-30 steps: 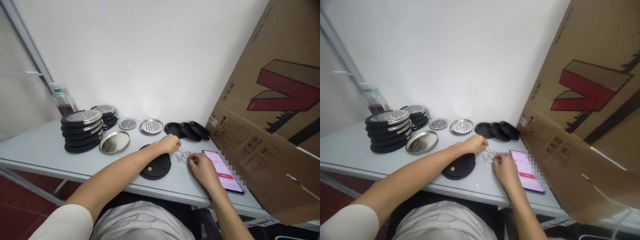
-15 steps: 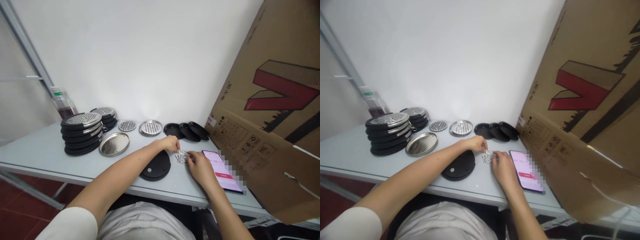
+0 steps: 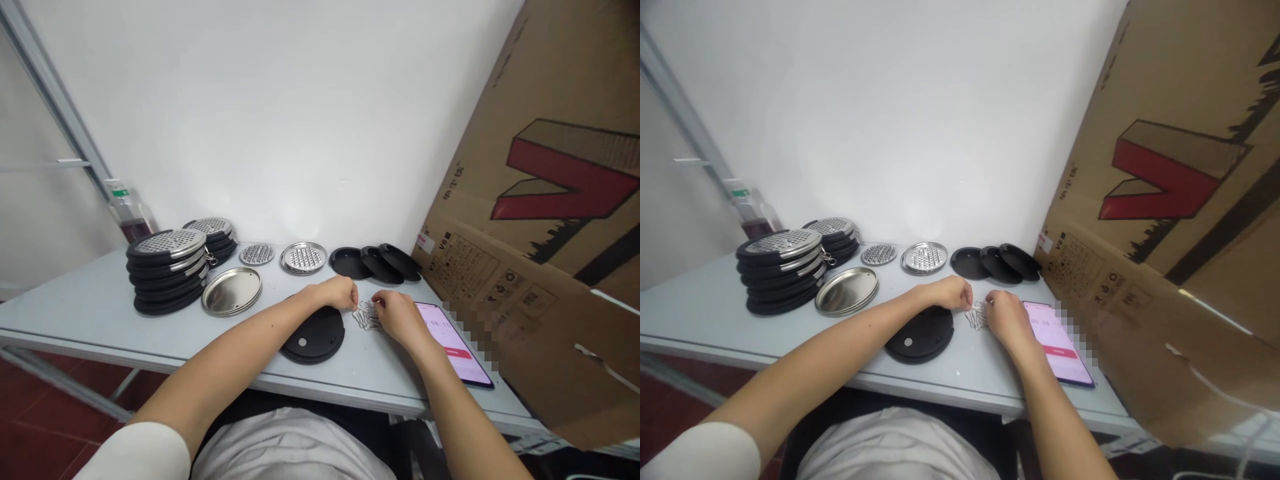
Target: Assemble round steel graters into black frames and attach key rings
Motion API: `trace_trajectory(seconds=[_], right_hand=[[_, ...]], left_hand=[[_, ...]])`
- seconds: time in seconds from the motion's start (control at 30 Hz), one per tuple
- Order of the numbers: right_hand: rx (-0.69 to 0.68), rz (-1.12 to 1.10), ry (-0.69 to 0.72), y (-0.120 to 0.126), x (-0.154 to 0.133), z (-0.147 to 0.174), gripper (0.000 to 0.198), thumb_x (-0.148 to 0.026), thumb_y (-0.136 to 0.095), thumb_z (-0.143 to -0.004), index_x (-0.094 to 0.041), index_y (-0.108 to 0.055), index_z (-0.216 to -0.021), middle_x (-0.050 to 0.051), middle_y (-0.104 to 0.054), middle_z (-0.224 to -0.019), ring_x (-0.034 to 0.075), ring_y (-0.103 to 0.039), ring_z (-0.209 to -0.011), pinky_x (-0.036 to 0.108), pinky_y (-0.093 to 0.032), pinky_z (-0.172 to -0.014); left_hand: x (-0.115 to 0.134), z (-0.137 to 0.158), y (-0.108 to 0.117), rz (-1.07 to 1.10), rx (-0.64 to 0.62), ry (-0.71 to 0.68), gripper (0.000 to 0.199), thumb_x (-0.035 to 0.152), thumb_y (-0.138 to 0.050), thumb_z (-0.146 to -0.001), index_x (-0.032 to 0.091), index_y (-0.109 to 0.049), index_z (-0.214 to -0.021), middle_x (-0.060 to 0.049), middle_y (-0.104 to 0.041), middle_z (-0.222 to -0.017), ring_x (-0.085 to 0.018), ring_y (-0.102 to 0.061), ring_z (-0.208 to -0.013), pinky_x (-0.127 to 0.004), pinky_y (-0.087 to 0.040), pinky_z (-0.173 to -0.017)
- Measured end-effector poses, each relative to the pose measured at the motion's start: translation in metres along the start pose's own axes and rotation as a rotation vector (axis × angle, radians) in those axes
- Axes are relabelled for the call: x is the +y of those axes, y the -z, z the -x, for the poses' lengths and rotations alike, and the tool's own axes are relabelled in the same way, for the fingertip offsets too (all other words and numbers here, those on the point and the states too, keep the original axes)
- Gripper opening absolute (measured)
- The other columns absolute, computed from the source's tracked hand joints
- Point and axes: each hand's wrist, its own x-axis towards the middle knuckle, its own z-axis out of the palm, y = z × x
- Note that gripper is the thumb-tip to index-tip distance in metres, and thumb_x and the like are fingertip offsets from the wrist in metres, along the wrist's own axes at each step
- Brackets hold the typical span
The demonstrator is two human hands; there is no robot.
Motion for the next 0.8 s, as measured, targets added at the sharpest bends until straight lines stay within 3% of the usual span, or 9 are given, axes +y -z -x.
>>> trace_trajectory(seconds=[0.3, 0.4, 0.5, 0.6, 0.7, 0.8], right_hand=[[0.062, -0.222, -0.004, 0.004, 0.002, 0.005, 0.027, -0.022, -0.052, -0.085, -0.014, -0.074, -0.098, 0.012, -0.076, -0.097, 0.026, -0.068, -0.091, 0.034, -0.046, -0.082], [0.096, -0.336, -0.022, 0.003, 0.000, 0.008, 0.033, -0.032, -0.050, -0.089, -0.013, -0.071, -0.107, 0.011, -0.075, -0.094, 0.023, -0.067, -0.085, 0.032, -0.048, -0.078], [0.098, -0.702, -0.069, 0.005, 0.000, 0.009, 0.045, -0.044, -0.058, -0.086, -0.011, -0.067, -0.114, 0.005, -0.069, -0.071, 0.018, -0.060, -0.063, 0.030, -0.047, -0.062], [0.173, -1.001, -0.094, 0.010, -0.002, 0.011, 0.044, -0.049, -0.067, -0.079, -0.013, -0.072, -0.103, 0.001, -0.063, -0.065, 0.014, -0.052, -0.057, 0.027, -0.043, -0.057], [0.369, -0.939, -0.165, 0.015, -0.004, 0.015, 0.038, -0.051, -0.066, -0.079, -0.015, -0.074, -0.089, 0.001, -0.061, -0.065, 0.013, -0.051, -0.057, 0.026, -0.042, -0.057], [0.393, -0.849, -0.192, 0.018, -0.005, 0.018, 0.039, -0.053, -0.061, -0.082, -0.015, -0.071, -0.085, 0.003, -0.065, -0.067, 0.014, -0.053, -0.052, 0.026, -0.041, -0.052]], left_hand=[[-0.009, -0.003, 0.003, 0.208, -0.021, -0.035, 0.005, 0.011, -0.076, -0.063, 0.013, -0.073, -0.067, -0.002, -0.068, -0.062, -0.015, -0.062, -0.065, -0.022, -0.044, -0.062], [-0.004, 0.001, 0.005, 0.353, 0.045, -0.070, 0.010, 0.018, -0.073, -0.072, 0.012, -0.074, -0.080, -0.003, -0.070, -0.072, -0.012, -0.062, -0.068, -0.021, -0.045, -0.065], [0.005, 0.004, 0.006, 0.489, 0.104, -0.105, 0.023, 0.025, -0.066, -0.082, 0.009, -0.070, -0.098, -0.007, -0.072, -0.085, -0.010, -0.062, -0.070, -0.022, -0.046, -0.067], [0.014, 0.005, 0.006, 0.591, 0.064, -0.145, 0.033, 0.026, -0.066, -0.084, 0.008, -0.066, -0.112, -0.010, -0.072, -0.093, -0.010, -0.064, -0.074, -0.022, -0.049, -0.070], [0.015, 0.001, 0.003, 0.493, 0.074, -0.094, 0.040, 0.028, -0.066, -0.085, 0.013, -0.063, -0.121, -0.009, -0.073, -0.097, -0.012, -0.068, -0.080, -0.024, -0.051, -0.074], [0.009, -0.010, -0.004, 0.265, 0.176, 0.012, 0.030, 0.026, -0.072, -0.078, 0.014, -0.072, -0.105, -0.009, -0.074, -0.093, -0.019, -0.069, -0.086, -0.028, -0.052, -0.079]])
